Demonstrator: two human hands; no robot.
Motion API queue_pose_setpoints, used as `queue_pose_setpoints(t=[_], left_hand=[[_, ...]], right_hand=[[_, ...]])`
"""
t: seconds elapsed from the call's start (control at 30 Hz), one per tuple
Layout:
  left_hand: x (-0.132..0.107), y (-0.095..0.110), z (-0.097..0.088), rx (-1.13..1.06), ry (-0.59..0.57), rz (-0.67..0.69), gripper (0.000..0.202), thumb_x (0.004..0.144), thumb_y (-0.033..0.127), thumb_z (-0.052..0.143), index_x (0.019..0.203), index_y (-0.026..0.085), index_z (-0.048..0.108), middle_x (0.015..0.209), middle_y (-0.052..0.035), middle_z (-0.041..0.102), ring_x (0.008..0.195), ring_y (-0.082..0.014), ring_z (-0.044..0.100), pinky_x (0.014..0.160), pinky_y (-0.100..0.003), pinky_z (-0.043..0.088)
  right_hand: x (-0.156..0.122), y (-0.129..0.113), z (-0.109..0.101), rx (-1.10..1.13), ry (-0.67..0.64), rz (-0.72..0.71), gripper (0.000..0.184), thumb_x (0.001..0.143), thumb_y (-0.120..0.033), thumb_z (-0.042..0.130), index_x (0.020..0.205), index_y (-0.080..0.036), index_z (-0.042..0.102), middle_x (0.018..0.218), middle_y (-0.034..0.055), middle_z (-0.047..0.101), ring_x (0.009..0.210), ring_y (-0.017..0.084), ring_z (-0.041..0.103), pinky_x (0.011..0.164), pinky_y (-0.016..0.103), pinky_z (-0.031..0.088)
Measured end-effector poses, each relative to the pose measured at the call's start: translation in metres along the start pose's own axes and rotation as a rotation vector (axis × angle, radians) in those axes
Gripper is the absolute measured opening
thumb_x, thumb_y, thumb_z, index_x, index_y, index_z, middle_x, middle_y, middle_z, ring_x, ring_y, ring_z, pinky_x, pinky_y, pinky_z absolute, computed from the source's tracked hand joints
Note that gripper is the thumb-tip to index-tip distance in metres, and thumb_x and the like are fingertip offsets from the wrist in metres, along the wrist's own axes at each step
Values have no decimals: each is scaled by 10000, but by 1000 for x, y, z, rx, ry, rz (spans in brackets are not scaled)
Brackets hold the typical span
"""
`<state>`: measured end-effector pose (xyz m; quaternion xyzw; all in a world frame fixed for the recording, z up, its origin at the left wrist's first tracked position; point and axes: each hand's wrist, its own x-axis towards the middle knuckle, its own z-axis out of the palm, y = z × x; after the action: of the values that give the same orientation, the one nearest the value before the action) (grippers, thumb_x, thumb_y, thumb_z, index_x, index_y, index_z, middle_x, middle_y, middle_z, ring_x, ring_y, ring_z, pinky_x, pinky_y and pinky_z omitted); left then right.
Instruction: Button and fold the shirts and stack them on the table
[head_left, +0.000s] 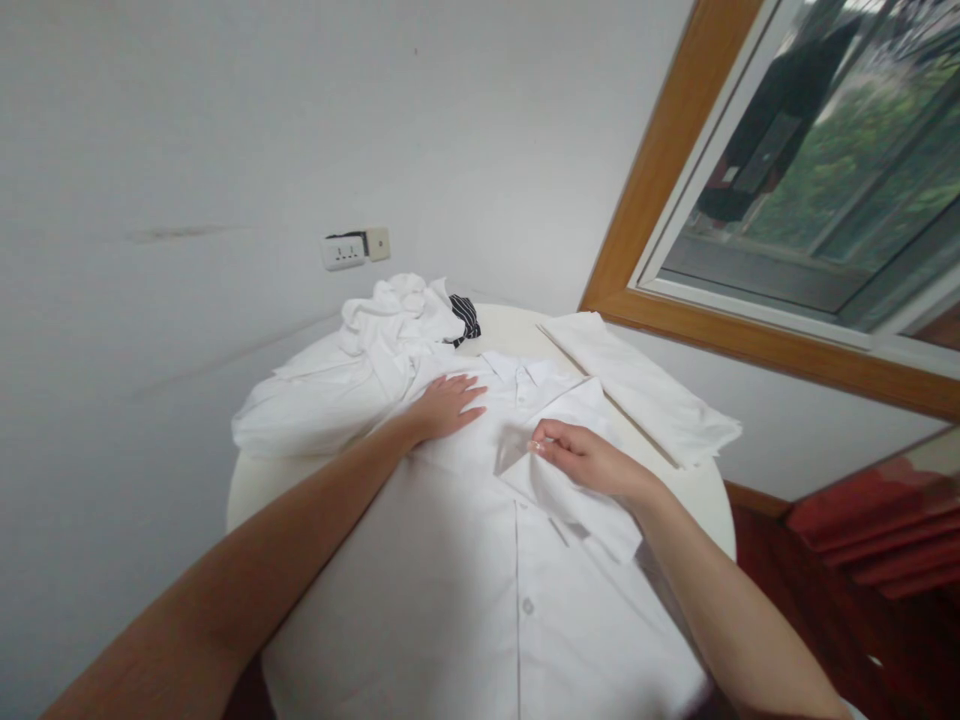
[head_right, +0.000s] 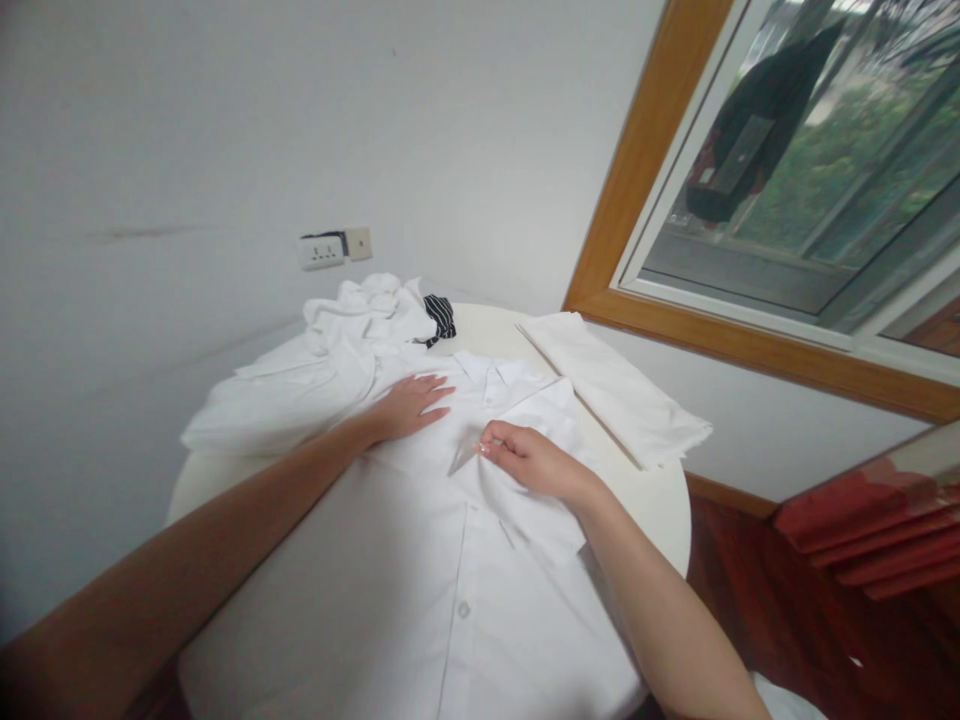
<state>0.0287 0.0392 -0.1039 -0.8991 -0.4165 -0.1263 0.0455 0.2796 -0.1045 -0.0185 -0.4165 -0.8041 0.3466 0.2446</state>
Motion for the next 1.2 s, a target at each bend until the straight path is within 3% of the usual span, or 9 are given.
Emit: queue_pose_setpoints(t=[0.27,0.43,0.6,0.7,0.8,0.9,1.0,1.1,1.2], left_hand=[[-1,1,-2,-19,-10,0,523,941,503,334,1373,240,467,1472,-86,406,1364,-253,350,1139,-455,216],[-1,0,-1,-23,-4,2,516,938,510,340,1365,255,476,1463,-73,424,1358,-241,360,1138,-435,216],[0,1,-2,-22,-23,0,533,942,523,314,1374,249,463,1474,-75,406,1364,-241,349,1141,-438,205],[-1,2,-4,-26,-30,-3,530,944,514,314,1377,245,460,1481,-78,395,1372,-246,336,1141,-451,202],[-1,4,-6,-30,-35,-12,525,946,507,318,1379,246,456,1484,-79,389,1379,-246,325,1142,-460,200],[-2,4,-5,-35,-33,-11,524,946,503,320,1377,241,459,1482,-81,392,1376,-253,328,1140,-467,202],[-2,2,-4,-33,-21,-4,516,941,499,332,1363,239,475,1467,-79,416,1362,-248,348,1136,-456,214],[-1,4,-11,-36,29,28,492,921,472,392,1335,232,506,1448,-78,441,1342,-252,365,1123,-446,235],[-1,13,-32,-72,83,84,418,905,440,425,1218,229,603,1306,-78,571,1232,-246,463,1050,-409,323]], right_hand=[[8,-8,37,393,-319,48,419,920,-502,462,1219,-224,560,1023,38,613,908,121,583,768,259,506],[5,-1,6,301,-256,183,410,904,-509,480,1041,-144,607,885,70,693,656,104,642,515,174,447],[-6,-15,-5,165,-710,349,418,877,-550,492,881,-150,613,753,25,688,481,69,590,376,148,320],[-9,-23,9,100,-842,257,387,812,-523,611,707,-152,575,562,-37,582,433,60,544,389,151,319],[-8,-30,30,123,-673,84,391,834,-491,603,636,-167,513,489,-71,464,446,61,504,436,166,351],[-5,-42,46,220,-434,-92,305,867,-456,575,778,-166,591,693,-15,601,629,92,571,583,197,446],[-3,-52,54,328,-533,-262,295,904,-397,532,1049,-164,642,1087,82,659,979,145,613,844,248,474],[-3,-48,53,396,-626,-260,345,929,-402,485,1069,-148,671,1120,106,673,1060,162,613,929,286,459],[1,-27,42,409,-389,-102,411,918,-471,482,995,-128,695,976,103,716,919,169,664,861,309,496]])
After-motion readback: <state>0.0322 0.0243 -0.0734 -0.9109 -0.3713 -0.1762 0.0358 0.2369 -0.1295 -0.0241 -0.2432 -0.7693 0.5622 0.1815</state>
